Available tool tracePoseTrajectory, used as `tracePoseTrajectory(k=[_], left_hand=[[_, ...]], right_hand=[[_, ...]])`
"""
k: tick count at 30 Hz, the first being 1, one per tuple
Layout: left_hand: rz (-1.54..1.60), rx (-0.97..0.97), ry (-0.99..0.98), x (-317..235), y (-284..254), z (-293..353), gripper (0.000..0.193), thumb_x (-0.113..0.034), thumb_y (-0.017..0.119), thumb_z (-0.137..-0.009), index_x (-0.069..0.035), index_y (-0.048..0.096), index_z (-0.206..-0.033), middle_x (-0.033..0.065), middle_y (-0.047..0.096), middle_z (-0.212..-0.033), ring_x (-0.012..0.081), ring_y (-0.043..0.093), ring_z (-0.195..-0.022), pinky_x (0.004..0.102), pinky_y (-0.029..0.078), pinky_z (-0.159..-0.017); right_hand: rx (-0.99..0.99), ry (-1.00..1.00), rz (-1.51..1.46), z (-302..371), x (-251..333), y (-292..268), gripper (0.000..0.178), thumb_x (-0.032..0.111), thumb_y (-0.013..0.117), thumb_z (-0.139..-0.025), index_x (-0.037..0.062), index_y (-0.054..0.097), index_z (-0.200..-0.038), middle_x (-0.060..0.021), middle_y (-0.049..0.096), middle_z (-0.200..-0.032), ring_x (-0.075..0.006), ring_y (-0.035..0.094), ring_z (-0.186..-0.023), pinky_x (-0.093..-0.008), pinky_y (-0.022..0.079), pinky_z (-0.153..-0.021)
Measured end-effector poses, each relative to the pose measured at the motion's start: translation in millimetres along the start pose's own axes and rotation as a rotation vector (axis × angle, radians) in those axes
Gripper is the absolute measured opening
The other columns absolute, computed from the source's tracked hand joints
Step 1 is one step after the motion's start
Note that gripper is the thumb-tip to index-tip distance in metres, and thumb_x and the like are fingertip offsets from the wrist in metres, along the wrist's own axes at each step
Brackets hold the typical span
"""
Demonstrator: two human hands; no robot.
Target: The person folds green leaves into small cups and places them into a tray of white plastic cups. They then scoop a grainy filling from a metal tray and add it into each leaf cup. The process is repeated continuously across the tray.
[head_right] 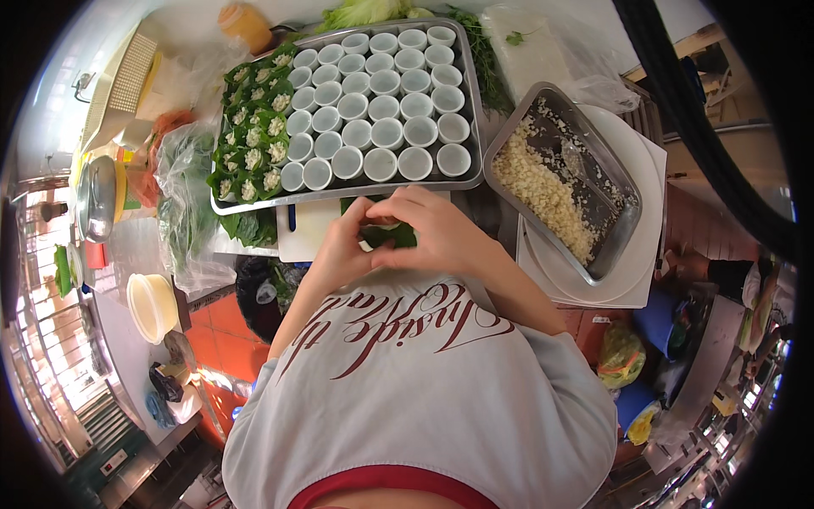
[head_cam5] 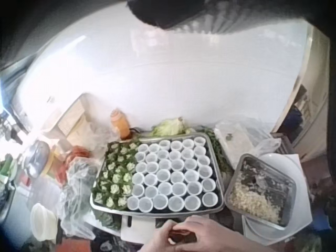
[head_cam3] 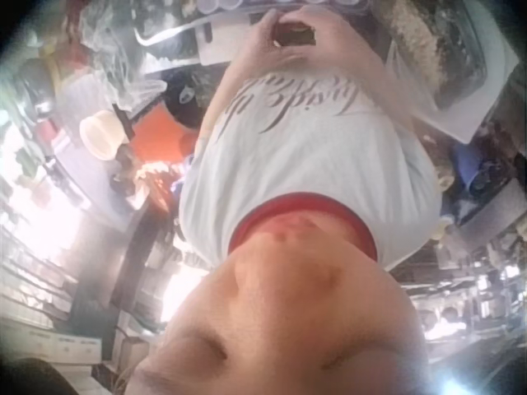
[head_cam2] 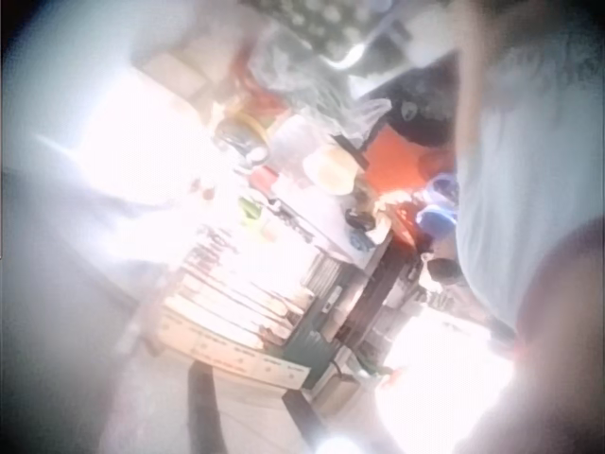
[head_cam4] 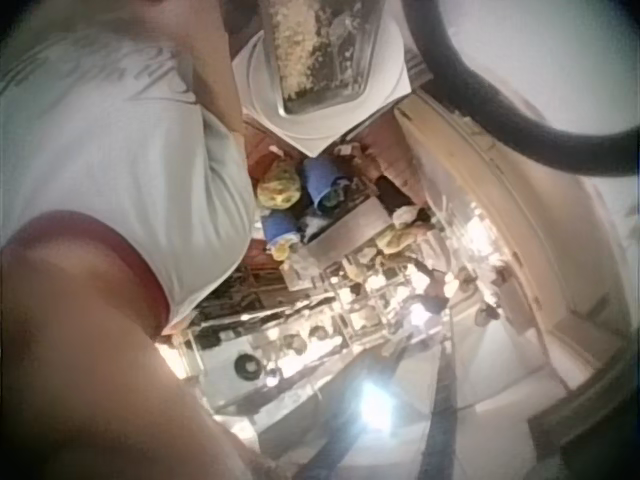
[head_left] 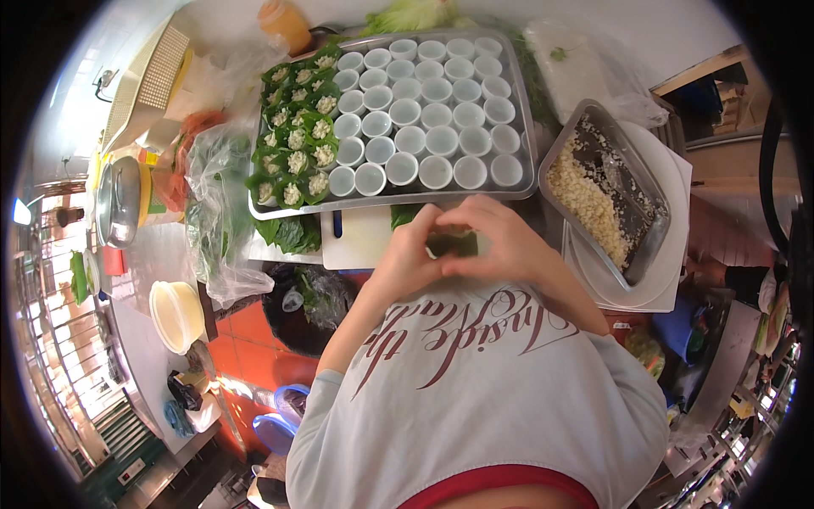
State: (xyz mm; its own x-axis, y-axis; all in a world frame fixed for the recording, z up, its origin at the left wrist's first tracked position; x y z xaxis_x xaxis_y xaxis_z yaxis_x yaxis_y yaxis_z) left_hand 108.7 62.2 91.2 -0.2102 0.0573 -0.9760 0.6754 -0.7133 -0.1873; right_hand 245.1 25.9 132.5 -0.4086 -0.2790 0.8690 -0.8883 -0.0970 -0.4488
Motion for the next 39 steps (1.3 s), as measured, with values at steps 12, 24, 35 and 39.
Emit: tracePoseTrajectory(k=[12,24,35,39], left_hand=[[0.549,-0.129,-0.192,23,0,-10,0.039,0.009,0.06,-0.077,-0.001,0.05,-0.113,0.0068,0.061,-0.093,0.0113,0.06,-0.084,0.0234,0.05,-0.072],[0.989,-0.493,-0.197,42,6,-18,0.029,0.004,0.06,-0.083,-0.002,0.05,-0.109,0.0059,0.064,-0.087,0.0075,0.06,-0.075,0.0216,0.05,-0.064],[-0.131,-0.175,0.13,4,23,-32,0.018,0.002,0.062,-0.081,0.005,0.061,-0.098,0.011,0.067,-0.086,0.0129,0.064,-0.08,0.0255,0.052,-0.07],[-0.198,-0.159,0.118,5,24,-35,0.014,0.001,0.063,-0.08,0.003,0.063,-0.093,0.0096,0.067,-0.079,0.0123,0.064,-0.072,0.0253,0.051,-0.067]], right_hand=[[-0.186,0.397,-0.626,21,-60,-2,0.016,0.004,0.065,-0.082,0.0014,0.057,-0.095,-0.0018,0.062,-0.088,-0.0042,0.055,-0.081,-0.0188,0.044,-0.067],[-0.324,0.091,0.151,23,-40,4,0.028,0.002,0.063,-0.077,0.0017,0.061,-0.105,-0.0105,0.064,-0.082,-0.0222,0.062,-0.07,-0.0294,0.049,-0.063],[-0.162,0.42,-0.056,27,-61,-7,0.025,0.009,0.068,-0.074,0.0014,0.057,-0.094,-0.0152,0.064,-0.08,-0.0295,0.063,-0.076,-0.0343,0.049,-0.067],[-0.165,0.308,-0.069,35,-47,-35,0.029,0.012,0.071,-0.073,0.003,0.058,-0.098,-0.0108,0.063,-0.083,-0.0219,0.062,-0.075,-0.031,0.048,-0.066]])
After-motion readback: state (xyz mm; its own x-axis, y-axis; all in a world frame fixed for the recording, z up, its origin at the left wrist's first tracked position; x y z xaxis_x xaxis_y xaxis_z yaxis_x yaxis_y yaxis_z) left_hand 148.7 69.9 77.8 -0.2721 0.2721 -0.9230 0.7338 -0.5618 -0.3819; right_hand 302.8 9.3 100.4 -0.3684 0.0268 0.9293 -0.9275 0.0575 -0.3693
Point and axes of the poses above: each hand's wrist, its own z-axis away from the middle knuckle, its own y-axis out of the palm, x = y × z, the point moved 5 cm from there along -z, towards the middle knuckle
